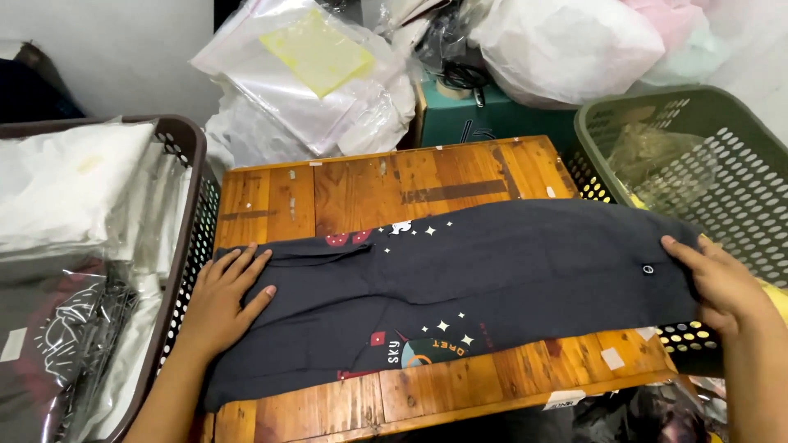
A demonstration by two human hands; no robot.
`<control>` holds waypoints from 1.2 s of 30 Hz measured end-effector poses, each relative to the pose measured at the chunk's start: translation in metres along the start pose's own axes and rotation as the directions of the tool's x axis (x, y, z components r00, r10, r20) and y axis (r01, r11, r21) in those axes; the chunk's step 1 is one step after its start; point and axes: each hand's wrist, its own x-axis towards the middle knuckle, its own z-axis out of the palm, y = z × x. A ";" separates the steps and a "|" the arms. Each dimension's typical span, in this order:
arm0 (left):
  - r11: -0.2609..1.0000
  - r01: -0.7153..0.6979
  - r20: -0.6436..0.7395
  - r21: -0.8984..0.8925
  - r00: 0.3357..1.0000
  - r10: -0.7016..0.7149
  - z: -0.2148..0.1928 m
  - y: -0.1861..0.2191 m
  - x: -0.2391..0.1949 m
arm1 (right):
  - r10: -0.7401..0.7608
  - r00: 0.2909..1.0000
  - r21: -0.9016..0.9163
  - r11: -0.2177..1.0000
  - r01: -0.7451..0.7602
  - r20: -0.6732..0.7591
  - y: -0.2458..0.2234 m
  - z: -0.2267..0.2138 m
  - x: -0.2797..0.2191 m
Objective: The person folds a dark gray t-shirt on a wooden table. They smooth the fabric, fold the sides inward, and then fold the shirt in half. The person uses a small blade to cut a tag from the shirt before completing the fold.
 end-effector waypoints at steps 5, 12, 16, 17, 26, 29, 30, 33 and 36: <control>1.000 0.016 0.003 -0.005 1.000 -0.016 0.000 0.000 0.000 | 0.046 0.994 0.029 0.998 -0.049 0.095 0.019 -0.021 0.021; 1.000 0.000 -0.021 -0.008 1.000 0.000 -0.001 0.002 0.000 | -0.054 0.990 0.062 0.996 0.063 -0.133 0.033 -0.025 0.039; 0.998 -0.053 -0.067 0.030 0.996 0.055 0.003 -0.003 0.000 | -0.450 0.884 -0.236 0.879 0.414 -0.127 0.060 -0.040 0.075; 0.998 -0.045 -0.076 0.047 0.996 0.049 -0.001 -0.002 0.001 | -0.454 0.883 -0.218 0.879 0.423 -0.118 0.065 -0.040 0.092; 0.990 -0.115 -0.036 -0.079 0.993 0.113 -0.009 0.006 0.003 | -0.511 0.811 -0.614 0.553 0.563 0.284 -0.059 0.110 -0.059; 0.982 -0.132 -0.092 -0.132 0.988 0.121 -0.005 0.007 0.001 | -0.466 0.763 -0.625 0.447 0.640 0.447 -0.072 0.179 -0.106; 0.988 -0.093 -0.069 -0.122 0.994 0.085 -0.007 0.009 0.000 | -0.518 0.660 -0.492 0.439 0.751 0.545 -0.070 0.201 -0.117; 0.991 -0.060 -0.052 -0.122 0.997 0.054 -0.009 0.010 -0.001 | -0.552 0.479 -0.287 0.400 0.870 0.682 -0.058 0.271 -0.157; 0.991 -0.061 -0.048 -0.119 0.997 0.056 0.008 -0.004 0.001 | -0.455 0.389 -0.225 0.373 0.900 0.801 -0.044 0.326 -0.200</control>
